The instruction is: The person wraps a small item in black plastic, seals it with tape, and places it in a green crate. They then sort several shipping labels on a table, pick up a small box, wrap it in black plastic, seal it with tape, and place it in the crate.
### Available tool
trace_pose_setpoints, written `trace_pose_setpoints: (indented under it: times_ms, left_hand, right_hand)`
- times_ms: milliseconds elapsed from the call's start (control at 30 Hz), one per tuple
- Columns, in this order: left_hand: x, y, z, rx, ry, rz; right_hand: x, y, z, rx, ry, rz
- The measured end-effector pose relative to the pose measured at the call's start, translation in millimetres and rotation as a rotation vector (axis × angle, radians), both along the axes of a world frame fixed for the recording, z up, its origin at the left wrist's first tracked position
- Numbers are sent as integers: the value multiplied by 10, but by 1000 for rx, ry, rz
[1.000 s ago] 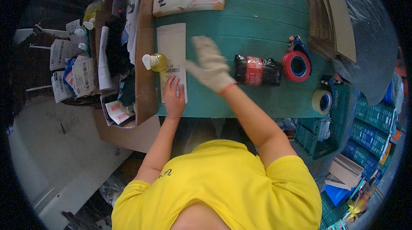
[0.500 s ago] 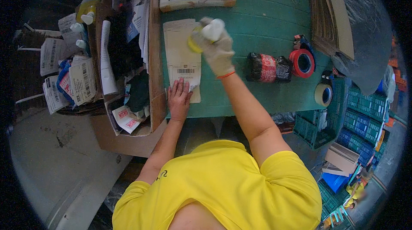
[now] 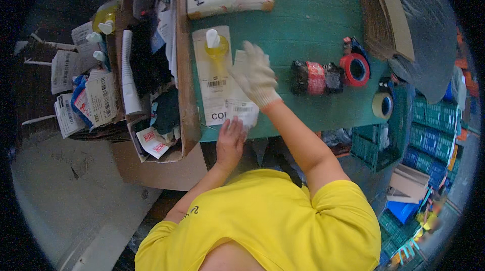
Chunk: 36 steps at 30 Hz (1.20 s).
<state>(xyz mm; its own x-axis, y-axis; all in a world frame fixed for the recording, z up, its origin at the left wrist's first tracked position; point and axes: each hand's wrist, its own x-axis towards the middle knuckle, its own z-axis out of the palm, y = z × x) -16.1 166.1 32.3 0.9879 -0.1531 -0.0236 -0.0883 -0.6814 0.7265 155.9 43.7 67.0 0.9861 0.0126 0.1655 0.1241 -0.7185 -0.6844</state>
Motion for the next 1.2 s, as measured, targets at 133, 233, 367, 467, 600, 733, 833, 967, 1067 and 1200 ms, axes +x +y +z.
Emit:
trace_pose_setpoints:
  times_ms: [133, 233, 367, 467, 600, 733, 833, 967, 1067, 1200]
  left_hand:
    - [-74, -91, 74, -116, -38, -4]
    - [-65, -155, 133, -43, -56, -78]
    - [306, -153, 62, -651, 511, 348]
    - [637, -122, 36, -1204, 981, 417]
    - [798, -261, 265, -1120, 941, 328]
    - [734, -527, 659, -1063, 733, 119]
    - [704, -774, 855, -1028, 779, 48]
    - [722, -1076, 964, -1031, 856, -11]
    - [668, -1347, 970, -996, 905, 2]
    - [503, -1876, 935, -970, 900, -59]
  right_hand:
    - [-895, -443, -28, 359, 766, -315]
    - [-1227, -555, -146, 928, 878, -319]
    - [-1421, -737, -59, 1138, 687, -166]
    - [-1548, -863, 141, 1258, 684, -72]
    - [-1639, -1008, 443, 875, 482, -159]
    - [-1616, -1138, 787, -125, -150, -136]
    - [-1625, -1238, 948, -424, -285, 43]
    - [-1739, -1486, 904, -382, -498, -40]
    - [-1895, -1800, 807, -398, -586, -48]
    - [-2199, -2321, 804, -328, -652, -89]
